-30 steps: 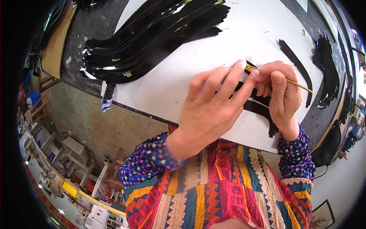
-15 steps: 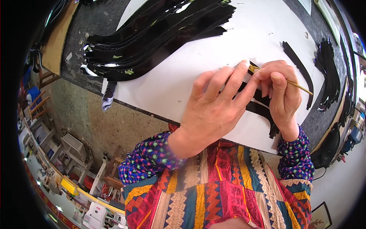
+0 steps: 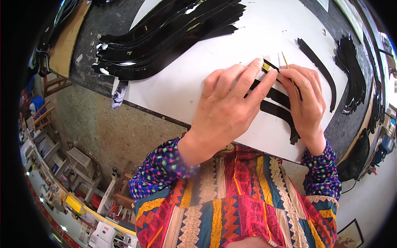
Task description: Applying adhesive to small black shoe components using a wooden applicator stick on a workbench.
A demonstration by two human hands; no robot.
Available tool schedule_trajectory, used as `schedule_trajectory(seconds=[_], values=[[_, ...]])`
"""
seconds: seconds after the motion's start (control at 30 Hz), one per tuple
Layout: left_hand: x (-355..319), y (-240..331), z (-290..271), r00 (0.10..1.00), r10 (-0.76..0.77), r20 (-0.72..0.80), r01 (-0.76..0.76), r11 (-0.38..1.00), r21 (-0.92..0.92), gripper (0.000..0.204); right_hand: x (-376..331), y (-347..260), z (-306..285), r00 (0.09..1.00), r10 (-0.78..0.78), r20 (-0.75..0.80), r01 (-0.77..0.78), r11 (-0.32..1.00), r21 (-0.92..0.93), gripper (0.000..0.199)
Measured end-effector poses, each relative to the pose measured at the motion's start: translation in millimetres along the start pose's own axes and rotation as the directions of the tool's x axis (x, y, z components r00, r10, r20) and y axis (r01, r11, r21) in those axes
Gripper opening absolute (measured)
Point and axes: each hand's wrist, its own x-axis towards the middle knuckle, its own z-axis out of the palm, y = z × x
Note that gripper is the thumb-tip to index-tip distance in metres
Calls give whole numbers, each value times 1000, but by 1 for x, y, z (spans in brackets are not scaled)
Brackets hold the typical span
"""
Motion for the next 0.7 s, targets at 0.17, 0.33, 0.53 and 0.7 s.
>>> schedule_trajectory(seconds=[0.17, 0.33, 0.53, 0.7], values=[[1, -5, 2, 999, 20, -44, -22, 999, -47, 51, -4, 0, 9, 987, -129, -93, 119, 987, -109, 28], [-6, -7, -7, 991, 10, -133, -21, 996, -81, 46, -4, 4, 6, 989, -148, -27, 143, 982, -124, 27], [-30, -11, -10, 994, -2, -111, 0, 1000, -13, 38, -3, -2, 6, 997, -51, -53, 51, 999, -6, 22], [-33, -13, -8, 995, -1, -99, 6, 999, 44, 40, 5, -24, -8, 952, 260, 162, -304, 873, 381, 23]])
